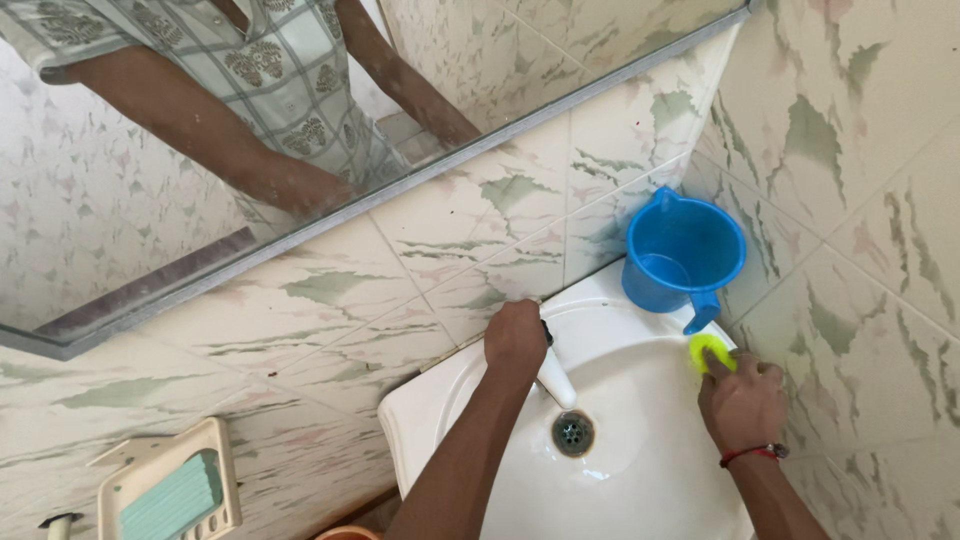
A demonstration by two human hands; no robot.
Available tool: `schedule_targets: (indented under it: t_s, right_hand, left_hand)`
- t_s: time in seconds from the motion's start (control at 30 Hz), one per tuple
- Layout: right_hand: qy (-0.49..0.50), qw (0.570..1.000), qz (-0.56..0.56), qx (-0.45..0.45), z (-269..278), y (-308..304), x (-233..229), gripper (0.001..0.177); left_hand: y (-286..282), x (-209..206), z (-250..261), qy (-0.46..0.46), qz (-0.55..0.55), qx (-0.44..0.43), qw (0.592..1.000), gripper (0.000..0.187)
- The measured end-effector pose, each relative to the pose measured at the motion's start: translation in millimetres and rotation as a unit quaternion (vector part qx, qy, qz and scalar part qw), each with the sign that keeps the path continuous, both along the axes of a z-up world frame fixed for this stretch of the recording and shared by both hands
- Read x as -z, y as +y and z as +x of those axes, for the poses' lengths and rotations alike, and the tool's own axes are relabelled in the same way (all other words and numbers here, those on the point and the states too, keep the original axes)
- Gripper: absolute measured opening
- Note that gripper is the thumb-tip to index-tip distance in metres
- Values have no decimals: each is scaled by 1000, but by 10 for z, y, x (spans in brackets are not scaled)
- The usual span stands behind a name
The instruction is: The person cleans a sink and faucet using a yellow sponge, wiping around the base of the tap and the basin.
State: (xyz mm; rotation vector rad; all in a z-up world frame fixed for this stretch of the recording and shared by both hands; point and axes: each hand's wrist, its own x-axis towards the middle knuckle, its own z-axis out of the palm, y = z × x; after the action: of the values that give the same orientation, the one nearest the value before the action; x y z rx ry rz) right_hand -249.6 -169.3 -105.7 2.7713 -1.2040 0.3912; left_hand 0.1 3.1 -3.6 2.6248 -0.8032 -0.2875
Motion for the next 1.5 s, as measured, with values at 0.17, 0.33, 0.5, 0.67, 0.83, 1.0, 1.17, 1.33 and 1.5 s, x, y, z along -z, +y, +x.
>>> schedule_targets:
  t_s: [0.17, 0.33, 0.5, 0.67, 0.83, 1.0, 1.17, 1.33, 1.5]
  right_hand:
    - [37, 998, 51, 10, -590, 227, 100, 26]
    - [-35, 997, 21, -61, -632, 13, -39, 40]
    - [72, 990, 65, -98, -824, 347, -221, 50]
    - [227, 954, 99, -169, -925, 443, -414, 43]
    - [282, 945, 91, -138, -808, 520, -498, 38]
    - [197, 876, 231, -376, -912, 656, -276, 27]
    - [233, 923, 111, -287, -843, 877, -415, 22]
    - [306, 850, 304, -303, -648, 1072, -646, 27]
    - [352, 835, 297, -302, -646, 1446, -642, 24]
  left_hand:
    - [-7, 25, 6, -14, -5, 0, 1000, 14]
    - [-50, -8, -10, 5, 22, 8, 1000, 20]
    - [-106, -47, 31, 24, 60, 4, 998, 19]
    - [-181, 55, 81, 10, 71, 8, 997, 14]
    - [-152, 84, 64, -15, 65, 14, 998, 14]
    - [-160, 79, 36, -21, 36, 10, 999, 15]
    - [-146, 63, 29, -16, 28, 3, 999, 16]
    - [-173, 28, 46, 14, 59, 0, 998, 16]
    - [-148, 20, 47, 15, 50, 1, 999, 17]
